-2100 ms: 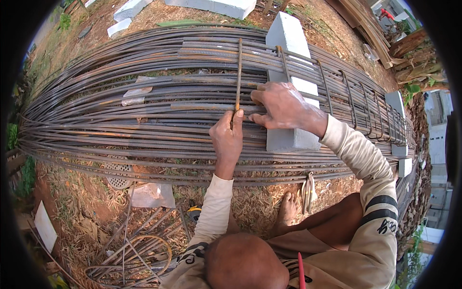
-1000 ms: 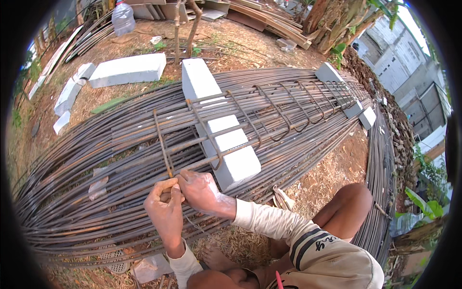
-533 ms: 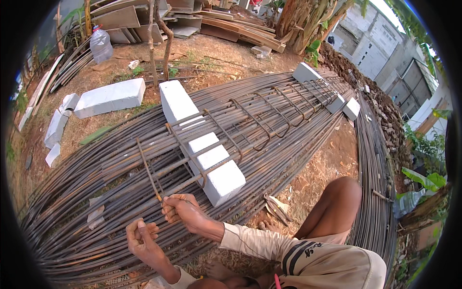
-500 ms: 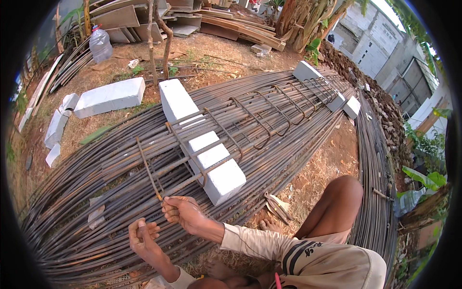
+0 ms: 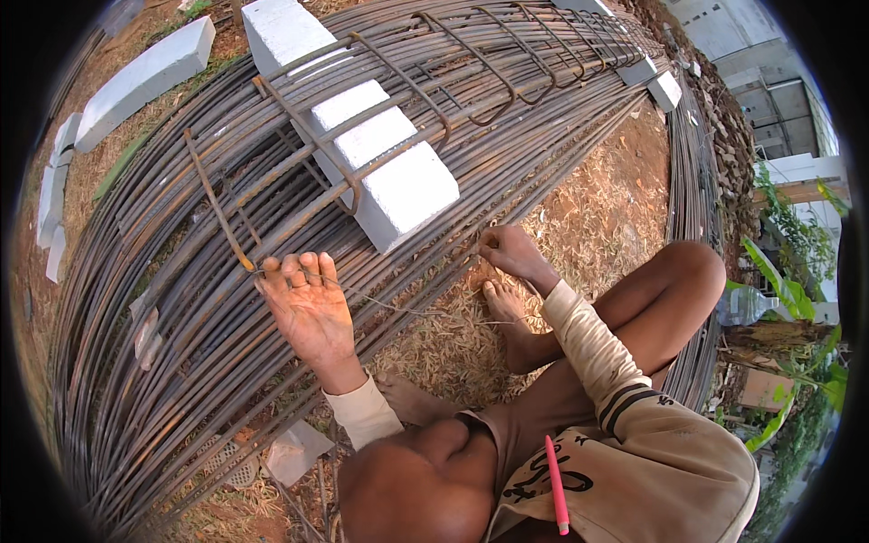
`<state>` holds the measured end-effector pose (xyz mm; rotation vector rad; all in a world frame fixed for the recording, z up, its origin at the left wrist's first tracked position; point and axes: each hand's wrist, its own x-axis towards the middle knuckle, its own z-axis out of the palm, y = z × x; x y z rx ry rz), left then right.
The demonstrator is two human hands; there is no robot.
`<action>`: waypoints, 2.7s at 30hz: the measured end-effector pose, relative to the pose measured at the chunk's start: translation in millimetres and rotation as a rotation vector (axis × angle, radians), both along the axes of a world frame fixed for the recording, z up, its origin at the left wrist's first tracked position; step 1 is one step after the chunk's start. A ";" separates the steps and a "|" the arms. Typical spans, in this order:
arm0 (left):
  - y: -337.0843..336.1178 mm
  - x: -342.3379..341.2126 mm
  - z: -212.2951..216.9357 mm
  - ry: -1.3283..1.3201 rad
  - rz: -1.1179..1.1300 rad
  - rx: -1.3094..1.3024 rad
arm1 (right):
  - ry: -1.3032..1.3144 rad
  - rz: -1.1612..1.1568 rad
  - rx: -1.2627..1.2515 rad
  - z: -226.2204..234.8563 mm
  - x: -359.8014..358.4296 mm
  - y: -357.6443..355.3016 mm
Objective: The person gathers U-shaped rebar stirrups and places them over a bundle of long rebar rods laid on the ground. They then use pliers to twist wire ties around the intersections, securing the stirrups to the rods. The person works methodically along the length of the rebar bundle.
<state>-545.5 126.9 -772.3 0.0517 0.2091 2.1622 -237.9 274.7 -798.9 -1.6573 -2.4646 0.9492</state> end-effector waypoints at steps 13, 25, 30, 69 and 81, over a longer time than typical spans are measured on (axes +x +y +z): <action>-13.7 -16.5 27.1 0.808 0.366 -1.102 | -0.187 -0.054 0.180 -60.7 83.3 -46.6; -15.7 1.8 -3.6 -0.331 -0.142 0.268 | 0.514 -0.145 -0.529 187.9 -69.9 -103.0; -1.3 11.6 -15.8 -0.330 -0.224 0.473 | 0.099 0.511 0.132 218.7 -165.4 -99.8; 13.7 -47.4 -52.9 1.007 0.694 -0.612 | -0.650 1.307 0.755 301.1 -301.7 -51.4; 7.3 -64.3 -61.3 1.134 0.714 -0.539 | -0.706 1.271 0.747 300.4 -298.0 -62.3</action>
